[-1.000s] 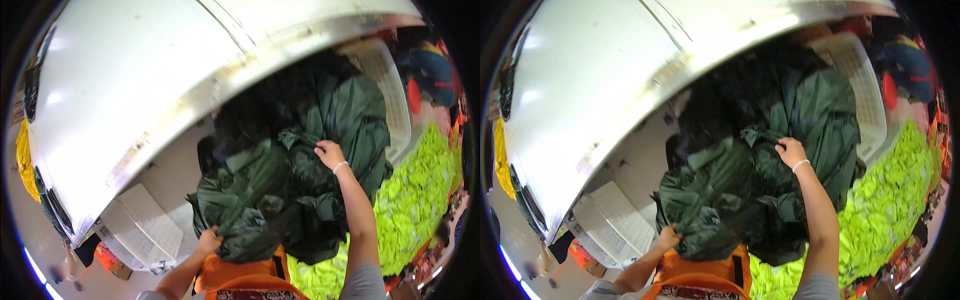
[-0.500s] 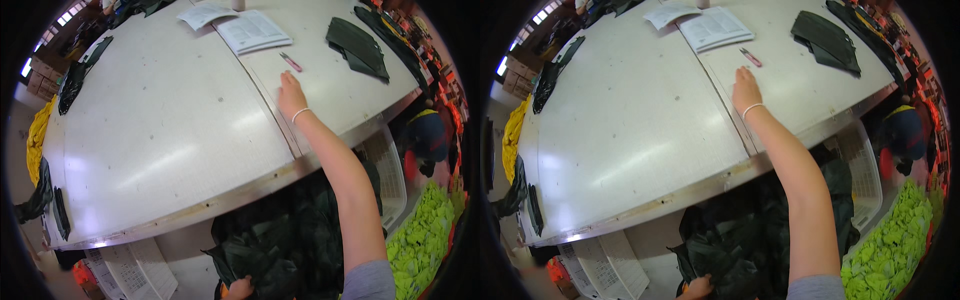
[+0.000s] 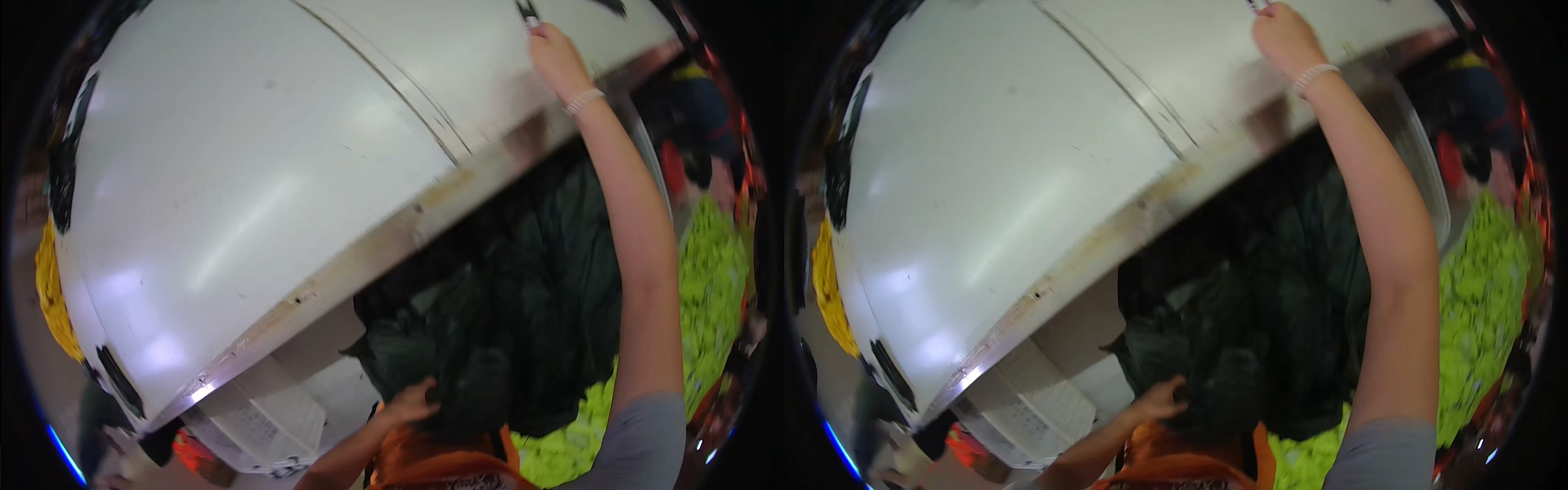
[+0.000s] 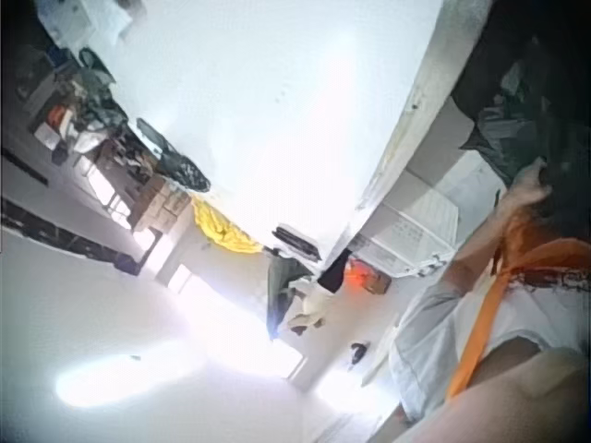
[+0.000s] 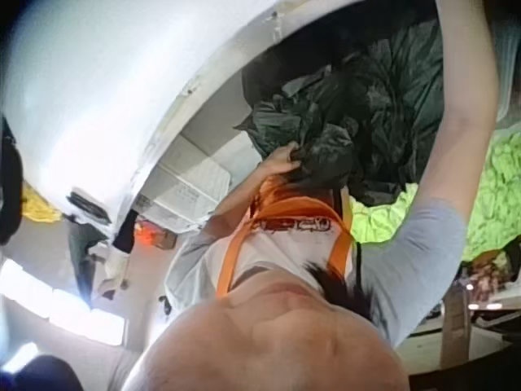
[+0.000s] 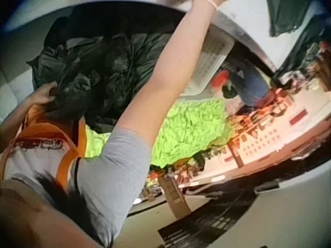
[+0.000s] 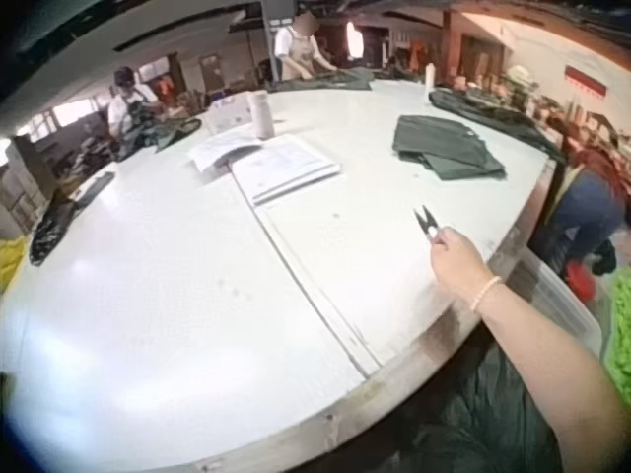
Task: The person unfolds a dark green jacket on a white table, smooths the fabric, and folds the sleeves and body into a compact shape. They handle the jacket by hand, adjusting edges and creases to achieve a neat fold.
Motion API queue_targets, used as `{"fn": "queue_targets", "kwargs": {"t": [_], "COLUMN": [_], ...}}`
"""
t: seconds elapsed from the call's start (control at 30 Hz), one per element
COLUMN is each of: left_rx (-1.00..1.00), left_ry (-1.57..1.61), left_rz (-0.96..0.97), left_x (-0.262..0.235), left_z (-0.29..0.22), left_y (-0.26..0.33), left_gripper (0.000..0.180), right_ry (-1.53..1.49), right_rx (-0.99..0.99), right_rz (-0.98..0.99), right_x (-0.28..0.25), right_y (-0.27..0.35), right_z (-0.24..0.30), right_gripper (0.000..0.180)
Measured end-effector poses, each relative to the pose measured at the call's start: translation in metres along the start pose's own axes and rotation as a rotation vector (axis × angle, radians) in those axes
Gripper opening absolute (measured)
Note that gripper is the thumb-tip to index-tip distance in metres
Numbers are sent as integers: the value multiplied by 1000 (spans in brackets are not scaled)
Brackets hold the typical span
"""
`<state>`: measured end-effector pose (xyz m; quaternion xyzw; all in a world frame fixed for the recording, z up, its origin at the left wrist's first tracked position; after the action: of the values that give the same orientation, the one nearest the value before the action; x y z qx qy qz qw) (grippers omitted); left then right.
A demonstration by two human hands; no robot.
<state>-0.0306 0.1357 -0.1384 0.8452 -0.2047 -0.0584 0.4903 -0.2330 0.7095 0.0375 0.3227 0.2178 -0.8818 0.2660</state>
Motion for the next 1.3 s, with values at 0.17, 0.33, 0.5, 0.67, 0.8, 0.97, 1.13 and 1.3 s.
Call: {"fn": "queue_targets", "kwargs": {"t": [0.17, 0.33, 0.5, 0.67, 0.8, 0.97, 1.13, 1.3], "left_rx": [175, 47, 523, 402, 180, 144, 65, 198], "left_ry": [481, -18, -174, -806, -946, -1182, -1453, -1579], "left_rz": [-86, -64, -328, -225, -137, -232, -98, -390], "left_x": [-8, -93, -129, -55, -24, 3, 41, 50], "left_z": [4, -17, -139, -170, -89, -83, -85, -75], "left_y": [-34, -114, -238, -362, -363, -337, -339, -336], "left_gripper": [35, 38, 25, 61, 62, 49, 58, 50], "right_ry": [19, 111, -582, -716, -902, -704, -154, -659], "right_rx": [383, 229, 850, 883, 1097, 754, 885, 1180], "right_rz": [148, 459, 512, 490, 362, 261, 1171, 487], "right_x": [-26, 71, 122, 116, 55, 48, 209, 180], "right_y": [201, 448, 587, 646, 637, 445, 535, 535], "right_z": [-133, -265, -223, -183, -181, -211, -368, -421], "right_gripper": [11, 33, 36, 34, 33, 24, 14, 27]}}
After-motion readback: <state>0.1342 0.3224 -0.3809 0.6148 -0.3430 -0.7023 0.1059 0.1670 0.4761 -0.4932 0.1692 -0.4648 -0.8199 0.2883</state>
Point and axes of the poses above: each hand's wrist, its own y-axis away from the middle knuckle, its own x-axis out of the palm, z = x × y, the point moved 9 cm from there along -y, towards the middle knuckle, and after that the axes turned 10 degrees about -y, right-handed, at the moved point
